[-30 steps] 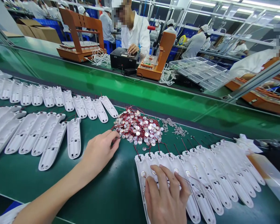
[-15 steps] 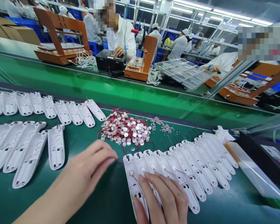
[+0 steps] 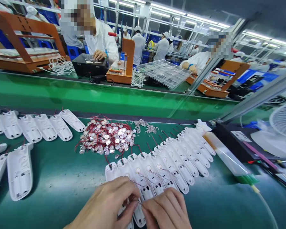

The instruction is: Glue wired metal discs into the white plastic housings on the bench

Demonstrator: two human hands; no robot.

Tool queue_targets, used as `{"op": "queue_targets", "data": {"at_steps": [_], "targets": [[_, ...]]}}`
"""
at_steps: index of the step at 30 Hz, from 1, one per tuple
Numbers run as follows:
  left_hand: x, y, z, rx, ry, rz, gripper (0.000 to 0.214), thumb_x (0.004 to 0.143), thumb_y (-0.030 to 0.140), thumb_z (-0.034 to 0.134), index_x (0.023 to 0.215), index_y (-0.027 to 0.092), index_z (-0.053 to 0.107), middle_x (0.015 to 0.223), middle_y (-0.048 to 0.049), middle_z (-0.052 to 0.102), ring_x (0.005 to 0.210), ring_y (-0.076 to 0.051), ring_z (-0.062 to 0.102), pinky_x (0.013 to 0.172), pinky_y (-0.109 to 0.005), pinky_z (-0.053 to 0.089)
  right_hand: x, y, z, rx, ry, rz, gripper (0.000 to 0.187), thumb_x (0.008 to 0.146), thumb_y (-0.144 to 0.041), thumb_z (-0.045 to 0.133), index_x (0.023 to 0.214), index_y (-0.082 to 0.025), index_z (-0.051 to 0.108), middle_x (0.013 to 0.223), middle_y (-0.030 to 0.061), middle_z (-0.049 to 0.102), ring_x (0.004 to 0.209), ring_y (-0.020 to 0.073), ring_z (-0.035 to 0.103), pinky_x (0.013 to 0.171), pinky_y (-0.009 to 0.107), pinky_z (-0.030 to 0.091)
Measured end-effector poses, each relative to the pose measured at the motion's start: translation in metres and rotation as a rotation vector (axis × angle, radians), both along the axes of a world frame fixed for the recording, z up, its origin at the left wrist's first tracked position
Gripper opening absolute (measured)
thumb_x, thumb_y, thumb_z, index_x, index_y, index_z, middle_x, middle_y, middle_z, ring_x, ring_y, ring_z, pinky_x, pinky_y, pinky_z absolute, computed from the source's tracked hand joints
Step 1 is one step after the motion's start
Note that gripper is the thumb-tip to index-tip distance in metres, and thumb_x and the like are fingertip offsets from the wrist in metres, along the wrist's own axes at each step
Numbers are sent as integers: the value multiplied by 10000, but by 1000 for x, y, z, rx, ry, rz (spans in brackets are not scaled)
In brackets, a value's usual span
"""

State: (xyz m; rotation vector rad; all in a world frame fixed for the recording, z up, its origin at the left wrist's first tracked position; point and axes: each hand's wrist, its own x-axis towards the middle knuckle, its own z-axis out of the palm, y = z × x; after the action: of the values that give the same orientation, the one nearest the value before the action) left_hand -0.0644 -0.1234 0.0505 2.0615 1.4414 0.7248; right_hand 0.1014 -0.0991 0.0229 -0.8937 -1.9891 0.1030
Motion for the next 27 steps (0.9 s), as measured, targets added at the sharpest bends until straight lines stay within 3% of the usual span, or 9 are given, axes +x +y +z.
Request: {"op": "queue_targets", "data": {"at_steps": [2,4,7,9,15,27], "targets": [[-1,3,-2,52,31,14,190,855,190,433,1014,228,530,870,-26,623,737,-138,621,628,-208,500,21,16,6,-57,-86,11,222,910,-164,428,745,-199,572,646,-31,567,607,117,487,698,284,347],[-7,6,-1,67,44,57,237,877,225,429,1107,254,482,964,-30,599,774,-136,618,650,-214,503,45,39,10,-15,-157,-107,175,901,-195,450,788,-200,583,703,-11,567,668,136,494,688,291,335],[-17,7,-2,27,55,95,193,906,243,391,1065,268,497,975,-18,575,768,-122,607,654,-202,492,71,70,9,38,-359,-270,216,885,-243,459,742,-210,618,774,34,561,722,182,464,622,301,301],[-22,8,-4,19,58,104,180,911,254,389,1044,260,510,971,-24,571,793,-129,606,679,-203,489,77,82,2,21,-413,-295,250,874,-243,449,698,-220,625,822,47,559,760,202,452,630,312,292],[-33,6,-13,35,53,167,163,906,306,426,1026,262,528,978,-25,575,791,-140,616,654,-194,488,68,86,-15,-44,-460,-284,205,837,-202,483,693,-220,628,899,50,552,842,226,444,674,340,285],[-41,3,-13,81,66,181,136,907,304,437,1004,266,526,976,-11,568,798,-122,608,632,-165,474,60,85,-18,-134,-422,-313,196,803,-158,496,663,-206,625,881,49,554,845,227,443,692,350,285]]}}
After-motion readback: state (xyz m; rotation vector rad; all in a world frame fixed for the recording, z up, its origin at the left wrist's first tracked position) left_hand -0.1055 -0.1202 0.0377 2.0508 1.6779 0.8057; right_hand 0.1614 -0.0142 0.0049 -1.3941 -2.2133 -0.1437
